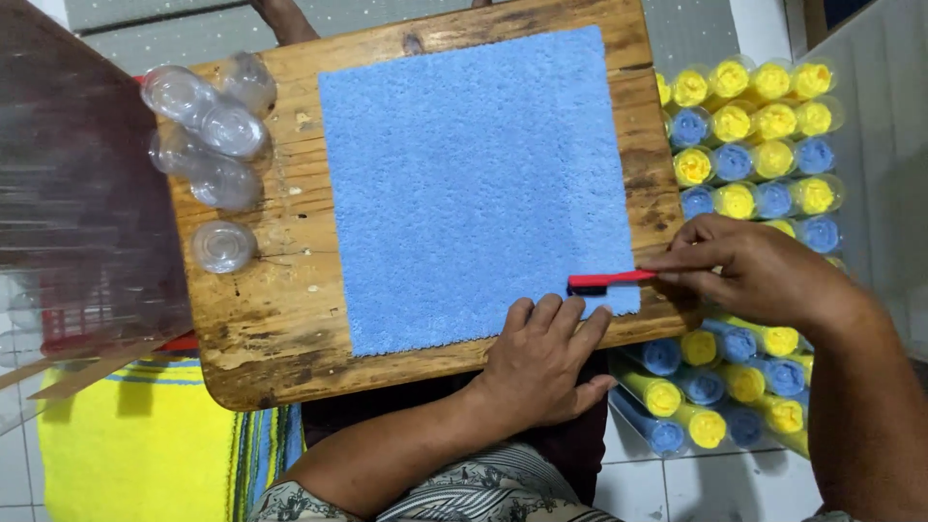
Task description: Cleaning a blue microfiber cloth using a small brush on a wooden board
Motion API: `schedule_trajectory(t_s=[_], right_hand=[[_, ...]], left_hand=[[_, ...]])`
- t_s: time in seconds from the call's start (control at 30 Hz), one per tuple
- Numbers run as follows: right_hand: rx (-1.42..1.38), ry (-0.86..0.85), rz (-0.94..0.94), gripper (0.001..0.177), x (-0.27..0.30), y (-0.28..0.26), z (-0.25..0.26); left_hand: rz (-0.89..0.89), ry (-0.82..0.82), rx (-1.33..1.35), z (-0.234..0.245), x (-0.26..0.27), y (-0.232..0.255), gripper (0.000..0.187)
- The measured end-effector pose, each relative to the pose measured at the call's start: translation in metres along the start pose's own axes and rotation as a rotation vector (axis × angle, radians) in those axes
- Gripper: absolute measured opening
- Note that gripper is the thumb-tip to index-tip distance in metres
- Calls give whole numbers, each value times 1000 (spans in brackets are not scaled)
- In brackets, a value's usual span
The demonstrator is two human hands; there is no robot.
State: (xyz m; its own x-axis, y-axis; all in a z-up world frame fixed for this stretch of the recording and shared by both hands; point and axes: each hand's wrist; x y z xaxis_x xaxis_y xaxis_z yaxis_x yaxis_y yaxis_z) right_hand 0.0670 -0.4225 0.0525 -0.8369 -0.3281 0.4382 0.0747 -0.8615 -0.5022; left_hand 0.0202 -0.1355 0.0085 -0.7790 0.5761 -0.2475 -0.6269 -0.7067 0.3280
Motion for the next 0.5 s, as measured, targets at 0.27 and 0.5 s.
schedule_trajectory(t_s=[0.27, 0.5], right_hand=[[72, 83, -49, 27, -64, -12, 43], [215, 599, 265, 22, -163, 38, 64]], left_hand=[[-9, -7, -66, -8, 0, 0, 80], [-40, 0, -86, -9, -1, -2, 77]])
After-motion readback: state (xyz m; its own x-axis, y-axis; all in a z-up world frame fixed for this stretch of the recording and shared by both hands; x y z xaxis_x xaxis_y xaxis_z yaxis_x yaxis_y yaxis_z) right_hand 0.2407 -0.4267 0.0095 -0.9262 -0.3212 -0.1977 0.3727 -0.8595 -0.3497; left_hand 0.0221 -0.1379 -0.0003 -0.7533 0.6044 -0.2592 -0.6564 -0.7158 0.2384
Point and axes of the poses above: each hand's wrist, its own x-axis away from the middle knuckle, its own z-axis out of the back of the hand, y = z × x, and after that the axes turned 13 degrees about z, right-handed
